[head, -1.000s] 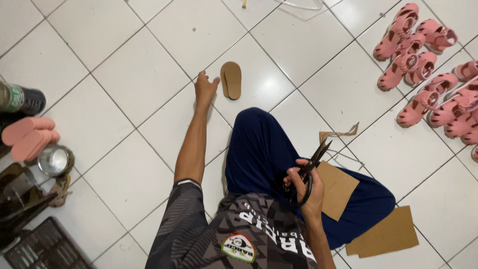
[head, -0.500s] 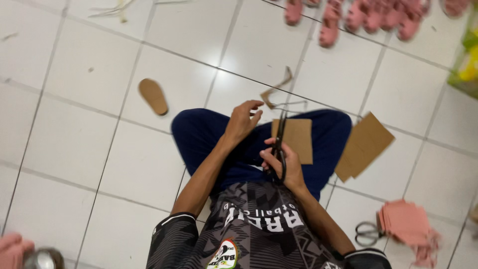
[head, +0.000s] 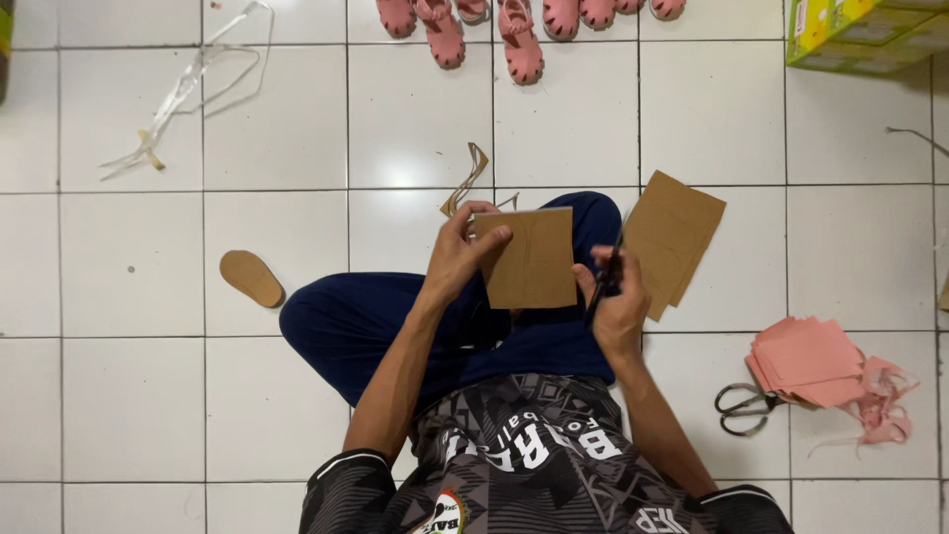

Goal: The person sits on the workshop floor and cuts sandal sole patterns out of cardboard sheets using scissors, trimming along drawn outlines and setting finished cut pieces aside while finished pink sandals lie nearby.

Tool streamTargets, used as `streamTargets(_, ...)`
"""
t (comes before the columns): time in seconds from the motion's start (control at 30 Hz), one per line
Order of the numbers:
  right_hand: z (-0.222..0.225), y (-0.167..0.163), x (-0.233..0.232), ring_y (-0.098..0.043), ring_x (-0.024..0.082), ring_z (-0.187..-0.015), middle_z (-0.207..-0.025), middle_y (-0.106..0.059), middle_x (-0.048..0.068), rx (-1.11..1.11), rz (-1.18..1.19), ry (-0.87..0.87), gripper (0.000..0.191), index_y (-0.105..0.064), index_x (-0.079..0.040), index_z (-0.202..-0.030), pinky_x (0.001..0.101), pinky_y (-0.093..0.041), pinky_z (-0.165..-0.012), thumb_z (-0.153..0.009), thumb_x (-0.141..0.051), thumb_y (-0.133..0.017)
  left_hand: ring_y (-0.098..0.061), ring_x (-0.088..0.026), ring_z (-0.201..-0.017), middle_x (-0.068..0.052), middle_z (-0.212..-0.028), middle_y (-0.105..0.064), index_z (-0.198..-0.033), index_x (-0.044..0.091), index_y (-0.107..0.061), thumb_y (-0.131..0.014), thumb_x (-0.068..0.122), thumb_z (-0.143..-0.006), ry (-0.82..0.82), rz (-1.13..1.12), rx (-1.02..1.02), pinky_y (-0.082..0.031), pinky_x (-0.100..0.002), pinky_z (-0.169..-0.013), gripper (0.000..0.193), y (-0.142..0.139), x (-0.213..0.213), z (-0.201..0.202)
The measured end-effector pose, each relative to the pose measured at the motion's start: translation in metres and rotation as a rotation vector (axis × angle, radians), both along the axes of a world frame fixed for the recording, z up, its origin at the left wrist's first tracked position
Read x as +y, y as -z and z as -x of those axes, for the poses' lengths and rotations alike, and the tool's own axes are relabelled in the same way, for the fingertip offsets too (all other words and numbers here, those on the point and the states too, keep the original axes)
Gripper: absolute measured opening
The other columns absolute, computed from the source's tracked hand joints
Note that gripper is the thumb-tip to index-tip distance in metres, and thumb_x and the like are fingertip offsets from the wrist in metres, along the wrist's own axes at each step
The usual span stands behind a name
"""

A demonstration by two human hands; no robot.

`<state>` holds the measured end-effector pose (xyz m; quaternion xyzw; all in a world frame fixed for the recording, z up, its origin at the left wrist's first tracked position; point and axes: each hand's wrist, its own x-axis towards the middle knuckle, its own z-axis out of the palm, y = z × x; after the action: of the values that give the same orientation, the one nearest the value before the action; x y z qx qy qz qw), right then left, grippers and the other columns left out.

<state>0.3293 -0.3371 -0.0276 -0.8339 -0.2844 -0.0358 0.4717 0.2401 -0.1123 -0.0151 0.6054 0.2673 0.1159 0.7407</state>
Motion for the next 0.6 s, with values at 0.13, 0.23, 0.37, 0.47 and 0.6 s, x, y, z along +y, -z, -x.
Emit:
streamTargets(0.13,-0.029,-0.009,0.012,-0.055,0.003,-0.083,-0.092,-0.059,-0.003,0.491,-0.134,-0.226,0.036,-0.062,-0.004,-0.118,0.0208,-0.046,-0.072,-0.091,-0.017,-0.082,-0.073,-0.018,-0.086,-0.012,-0.094,-0.075,-0.129,0.005,-0.059,-0.076,0.026,-0.09,-0.071,0.136,-0.119,-0.061,-0.031,-0.075,0.048,-0.023,0.006,-0.002)
streamTargets(0.23,-0.045,-0.016,0.03,-0.044,0.004,-0.072,-0.084,-0.049,-0.006,0.582,-0.234,-0.206,0.031,-0.061,-0.005,-0.114,0.0212,-0.036,-0.062,-0.093,-0.015,-0.08,-0.073,-0.016,-0.097,-0.01,-0.104,-0.073,-0.133,0.002,-0.054,-0.074,0.025,-0.09,-0.036,0.218,-0.066,-0.064,-0.032,-0.081,0.053,-0.026,0.0,0.0)
streamTargets(0.37,-0.055,-0.018,0.045,-0.046,0.002,-0.077,-0.09,-0.052,-0.008,0.529,-0.327,-0.149,0.028,-0.059,-0.003,-0.116,0.0196,-0.039,-0.066,-0.097,-0.012,-0.078,-0.068,-0.018,-0.111,-0.014,-0.119,-0.065,-0.135,-0.005,-0.048,-0.078,0.018,-0.087,0.001,0.127,-0.152,-0.062,-0.035,-0.088,0.061,-0.023,0.0,0.004)
streamTargets(0.47,-0.046,-0.011,0.051,-0.056,0.002,-0.083,-0.093,-0.063,-0.005,0.546,-0.314,-0.142,0.028,-0.059,-0.002,-0.12,0.0174,-0.047,-0.073,-0.099,-0.014,-0.073,-0.066,-0.027,-0.1,-0.025,-0.115,-0.068,-0.136,-0.012,-0.057,-0.077,0.016,-0.095,-0.201,0.058,-0.123,-0.055,-0.038,-0.083,0.054,-0.026,0.023,-0.003)
streamTargets(0.6,-0.013,-0.001,0.049,-0.062,0.003,-0.08,-0.088,-0.065,0.003,0.574,-0.318,-0.288,0.053,-0.054,0.001,-0.132,0.0174,-0.051,-0.072,-0.09,-0.016,-0.082,-0.064,-0.021,-0.111,-0.015,-0.12,-0.066,-0.14,-0.005,-0.054,-0.072,0.017,-0.093,-0.33,0.281,-0.251,-0.057,-0.036,-0.091,0.055,-0.039,0.07,-0.008)
